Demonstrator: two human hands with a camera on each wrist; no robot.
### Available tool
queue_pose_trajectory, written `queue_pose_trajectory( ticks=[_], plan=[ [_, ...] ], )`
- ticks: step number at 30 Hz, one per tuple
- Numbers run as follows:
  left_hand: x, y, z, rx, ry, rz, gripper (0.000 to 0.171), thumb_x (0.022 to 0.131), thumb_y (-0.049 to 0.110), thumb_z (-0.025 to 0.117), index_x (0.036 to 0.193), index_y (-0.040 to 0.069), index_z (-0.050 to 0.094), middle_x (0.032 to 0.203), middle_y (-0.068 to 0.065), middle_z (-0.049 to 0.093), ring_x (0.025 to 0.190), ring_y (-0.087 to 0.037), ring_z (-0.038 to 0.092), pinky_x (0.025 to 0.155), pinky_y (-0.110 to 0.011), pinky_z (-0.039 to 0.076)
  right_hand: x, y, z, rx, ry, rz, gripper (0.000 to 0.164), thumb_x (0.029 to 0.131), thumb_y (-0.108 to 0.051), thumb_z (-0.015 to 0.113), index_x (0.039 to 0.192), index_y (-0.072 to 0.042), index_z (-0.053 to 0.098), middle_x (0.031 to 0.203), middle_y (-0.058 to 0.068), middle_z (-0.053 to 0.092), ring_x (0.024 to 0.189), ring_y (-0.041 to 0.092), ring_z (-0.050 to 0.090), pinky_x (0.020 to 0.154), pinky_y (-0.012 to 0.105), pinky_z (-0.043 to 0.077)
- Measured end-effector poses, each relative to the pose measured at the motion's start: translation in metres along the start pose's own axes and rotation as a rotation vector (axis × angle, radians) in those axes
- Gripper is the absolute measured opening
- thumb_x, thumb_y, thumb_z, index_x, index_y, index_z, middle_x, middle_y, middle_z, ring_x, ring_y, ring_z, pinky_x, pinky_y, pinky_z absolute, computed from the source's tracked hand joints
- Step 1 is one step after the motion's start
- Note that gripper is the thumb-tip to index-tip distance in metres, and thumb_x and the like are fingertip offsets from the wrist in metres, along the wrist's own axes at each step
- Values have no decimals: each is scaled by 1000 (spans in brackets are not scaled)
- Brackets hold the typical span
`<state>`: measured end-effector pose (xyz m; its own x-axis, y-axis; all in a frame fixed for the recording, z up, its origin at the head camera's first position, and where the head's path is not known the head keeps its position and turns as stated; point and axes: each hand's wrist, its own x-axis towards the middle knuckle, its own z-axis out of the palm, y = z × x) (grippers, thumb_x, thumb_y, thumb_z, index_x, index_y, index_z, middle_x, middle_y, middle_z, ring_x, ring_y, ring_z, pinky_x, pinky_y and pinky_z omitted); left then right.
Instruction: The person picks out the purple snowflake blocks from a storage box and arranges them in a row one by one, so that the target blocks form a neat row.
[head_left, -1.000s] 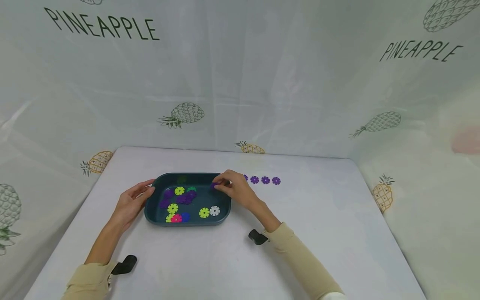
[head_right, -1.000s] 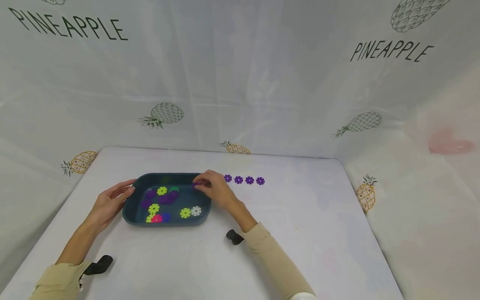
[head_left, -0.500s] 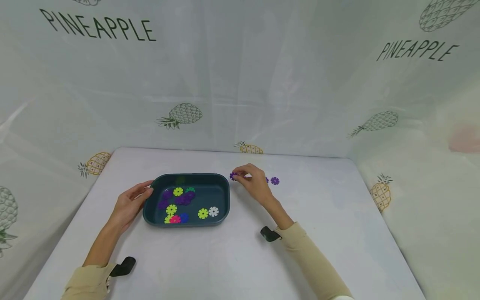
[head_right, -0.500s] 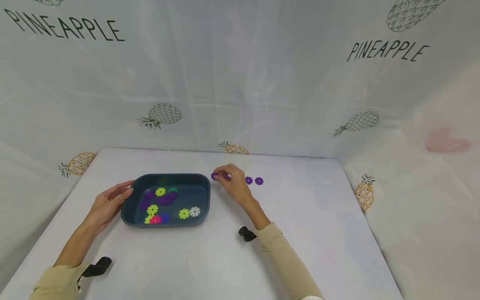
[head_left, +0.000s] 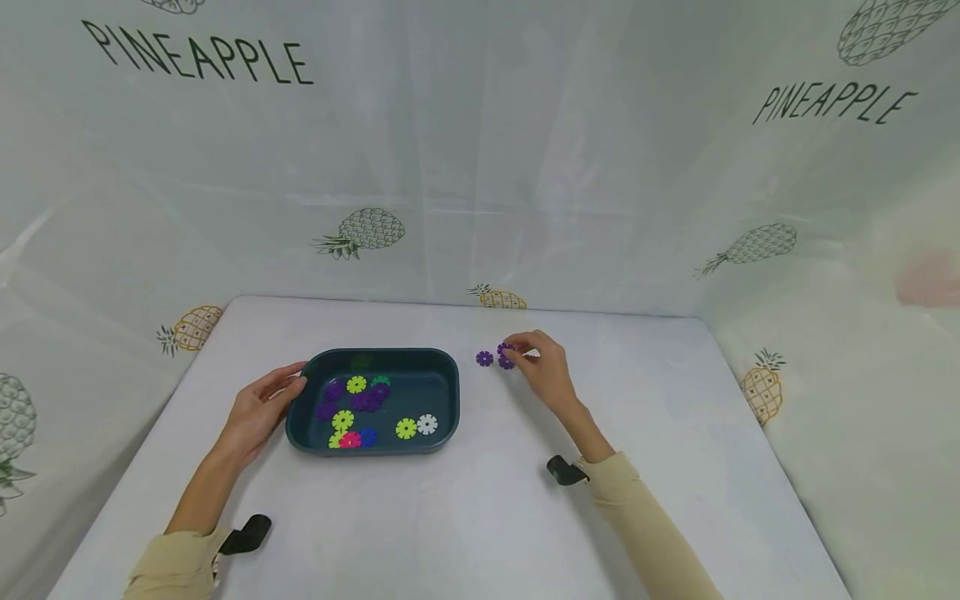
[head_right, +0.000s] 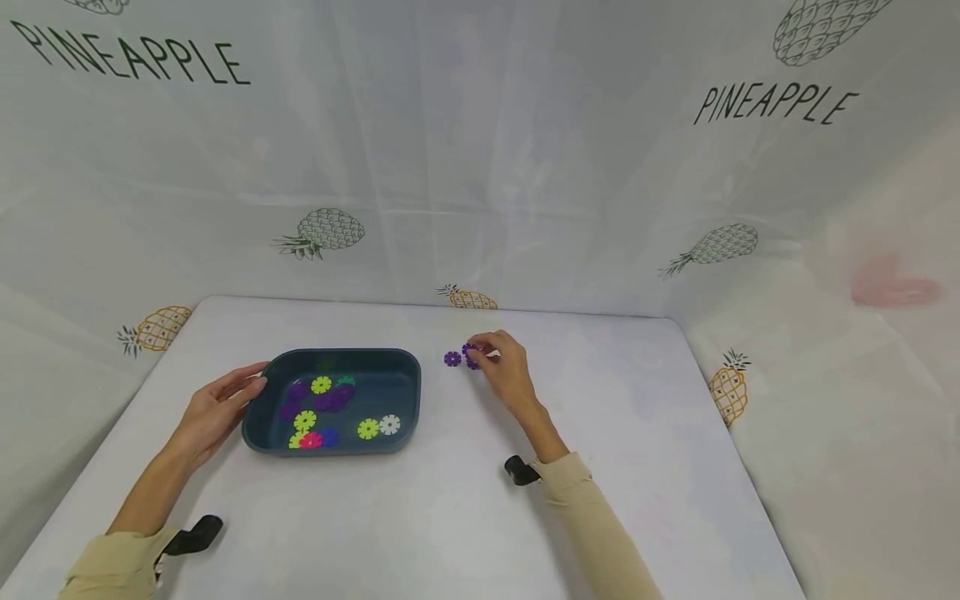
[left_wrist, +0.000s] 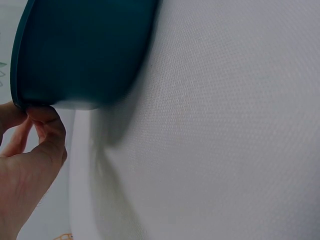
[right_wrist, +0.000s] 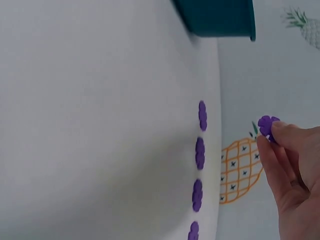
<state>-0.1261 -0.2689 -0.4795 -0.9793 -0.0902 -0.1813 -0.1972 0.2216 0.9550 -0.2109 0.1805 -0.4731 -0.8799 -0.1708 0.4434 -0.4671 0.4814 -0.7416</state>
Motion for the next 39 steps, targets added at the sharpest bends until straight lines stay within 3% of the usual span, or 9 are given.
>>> queue_pose_trajectory(
  ticks=[13, 20, 24, 33, 39],
  plan=[
    [0, 0, 0, -11, -6, 6, 67, 101, 48, 62, 154, 10, 46, 135, -8, 48, 106, 5, 56, 87, -7, 48, -11, 26, -32, -46, 98, 71, 18, 90, -3, 79, 108, -1, 76, 99, 13, 71, 90, 29, 69, 76, 26, 60],
    [0, 0, 0, -7, 0, 2, 68, 101, 48, 63, 154, 10, 46, 134, -6, 48, 106, 4, 56, 87, -8, 48, -20, 40, -47, -61, 145, 101, 18, 90, -1, 78, 108, 1, 75, 100, 16, 71, 90, 32, 68, 74, 10, 52],
    [0, -1, 0, -12, 0, 2, 68, 100, 48, 63, 154, 10, 47, 130, -3, 50, 105, 3, 56, 87, -8, 49, -23, 48, -54, -57, 170, 143, 17, 90, -1, 78, 107, 1, 75, 99, 17, 72, 89, 32, 68, 73, 7, 51],
    [-1, -1, -1, -24, -6, 9, 67, 101, 47, 63, 154, 9, 47, 128, -1, 51, 105, 3, 57, 87, -9, 49, -30, 63, -68, -109, 125, 252, 17, 92, -3, 77, 108, 2, 75, 100, 18, 73, 91, 31, 69, 76, 10, 52],
    [-1, -1, -1, -28, -7, 4, 66, 101, 47, 63, 153, 10, 47, 129, 0, 51, 106, 2, 56, 88, -9, 49, -33, 69, -74, -144, 55, 326, 19, 95, -5, 74, 112, 3, 73, 105, 22, 72, 98, 38, 69, 87, 36, 58]
  ],
)
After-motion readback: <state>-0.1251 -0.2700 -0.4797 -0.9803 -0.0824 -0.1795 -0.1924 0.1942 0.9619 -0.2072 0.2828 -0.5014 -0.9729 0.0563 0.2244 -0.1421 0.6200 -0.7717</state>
